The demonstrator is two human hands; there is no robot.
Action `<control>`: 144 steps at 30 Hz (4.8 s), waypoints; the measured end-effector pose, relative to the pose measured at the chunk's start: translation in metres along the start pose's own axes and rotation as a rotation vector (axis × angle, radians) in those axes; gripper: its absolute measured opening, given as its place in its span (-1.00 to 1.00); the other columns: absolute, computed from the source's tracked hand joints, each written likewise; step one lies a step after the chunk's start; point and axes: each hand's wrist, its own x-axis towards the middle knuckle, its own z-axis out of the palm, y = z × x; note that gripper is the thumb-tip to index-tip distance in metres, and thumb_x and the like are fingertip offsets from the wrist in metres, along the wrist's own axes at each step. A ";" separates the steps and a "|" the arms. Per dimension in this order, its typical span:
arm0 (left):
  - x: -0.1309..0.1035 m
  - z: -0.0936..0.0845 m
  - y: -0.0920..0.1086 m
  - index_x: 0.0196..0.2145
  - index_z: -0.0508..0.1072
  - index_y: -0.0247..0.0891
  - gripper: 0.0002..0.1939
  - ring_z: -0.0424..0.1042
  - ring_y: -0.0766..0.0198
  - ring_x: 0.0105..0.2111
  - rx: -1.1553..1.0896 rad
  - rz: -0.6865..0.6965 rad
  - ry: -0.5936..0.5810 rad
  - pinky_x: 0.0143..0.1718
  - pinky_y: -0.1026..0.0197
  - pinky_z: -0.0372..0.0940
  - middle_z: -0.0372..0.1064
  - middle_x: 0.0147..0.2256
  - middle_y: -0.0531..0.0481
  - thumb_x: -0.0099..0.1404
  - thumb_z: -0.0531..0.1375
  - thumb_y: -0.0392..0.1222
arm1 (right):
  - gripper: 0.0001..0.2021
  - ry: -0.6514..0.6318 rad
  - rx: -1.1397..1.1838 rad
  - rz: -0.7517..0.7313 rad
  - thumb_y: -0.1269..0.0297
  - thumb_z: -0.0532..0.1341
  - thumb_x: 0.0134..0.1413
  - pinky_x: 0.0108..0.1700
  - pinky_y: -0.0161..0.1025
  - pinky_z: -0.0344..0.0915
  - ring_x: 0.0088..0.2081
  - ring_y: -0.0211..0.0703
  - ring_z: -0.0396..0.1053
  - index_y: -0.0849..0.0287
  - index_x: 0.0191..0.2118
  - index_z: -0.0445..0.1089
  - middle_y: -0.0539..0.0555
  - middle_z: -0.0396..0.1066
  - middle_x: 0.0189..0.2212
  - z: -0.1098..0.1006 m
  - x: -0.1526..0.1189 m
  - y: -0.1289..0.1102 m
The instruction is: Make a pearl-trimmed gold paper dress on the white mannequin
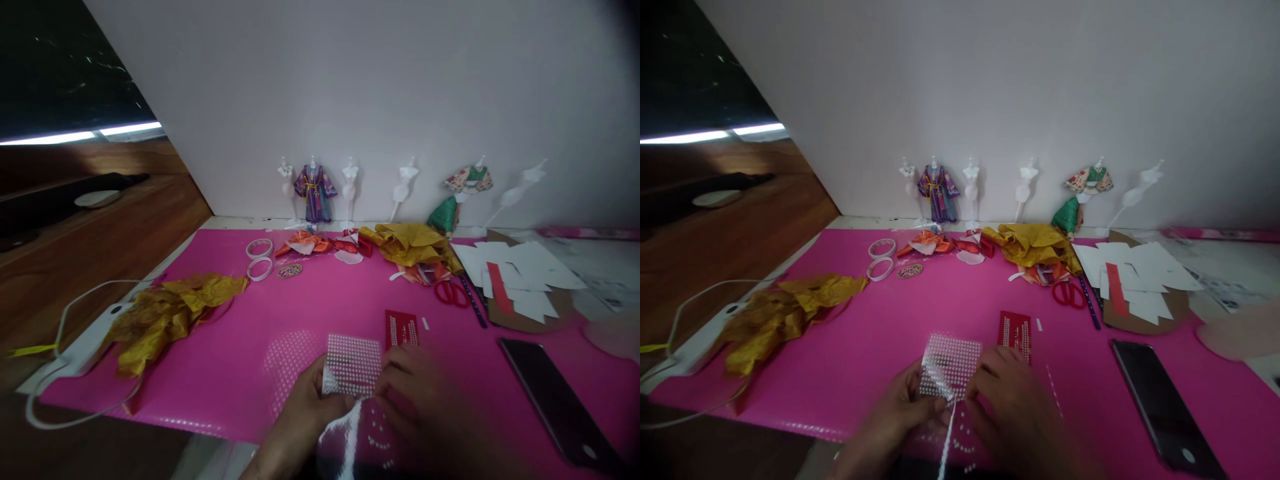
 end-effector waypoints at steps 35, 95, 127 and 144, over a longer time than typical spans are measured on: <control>0.004 0.019 -0.036 0.04 0.37 -0.12 -0.43 0.41 -0.05 0.05 -0.351 0.048 0.047 0.13 -0.12 0.25 0.46 -0.10 -0.05 0.08 0.37 -0.40 | -0.83 -0.229 -0.113 0.547 0.39 0.10 0.13 -0.45 -0.28 -0.08 -0.48 -0.20 0.32 0.14 -0.45 0.36 -0.02 0.43 -0.51 0.007 0.010 -0.011; -0.005 0.028 -0.014 0.03 0.35 -0.24 -0.53 0.54 0.05 -0.20 -0.181 -0.018 0.081 -0.15 0.05 0.38 0.50 -0.08 -0.20 0.16 0.31 -0.29 | -0.54 0.161 0.913 0.795 -0.13 0.22 0.05 -0.46 -0.32 0.12 -0.57 -0.28 0.20 0.15 -0.58 0.25 -0.10 0.24 -0.67 0.024 -0.032 0.015; -0.001 0.023 -0.012 -0.05 0.43 -0.20 -0.61 0.54 0.11 -0.28 -0.097 0.024 0.051 -0.23 0.10 0.38 0.55 -0.24 -0.13 0.17 0.36 -0.15 | -0.71 0.179 1.020 0.931 0.05 0.42 -0.23 -0.54 -0.35 0.14 -0.61 -0.34 0.18 0.17 -0.40 0.57 -0.04 0.41 -0.61 0.035 -0.029 0.011; 0.010 0.019 -0.019 -0.23 0.43 -0.24 -0.72 0.37 0.40 -0.49 0.026 0.137 0.092 -0.44 0.34 0.29 0.42 -0.40 0.06 0.09 0.35 -0.32 | -0.65 0.130 1.002 0.896 -0.04 0.41 -0.18 -0.51 -0.36 0.13 -0.56 -0.33 0.17 0.19 -0.46 0.55 -0.03 0.34 -0.60 0.033 -0.031 0.014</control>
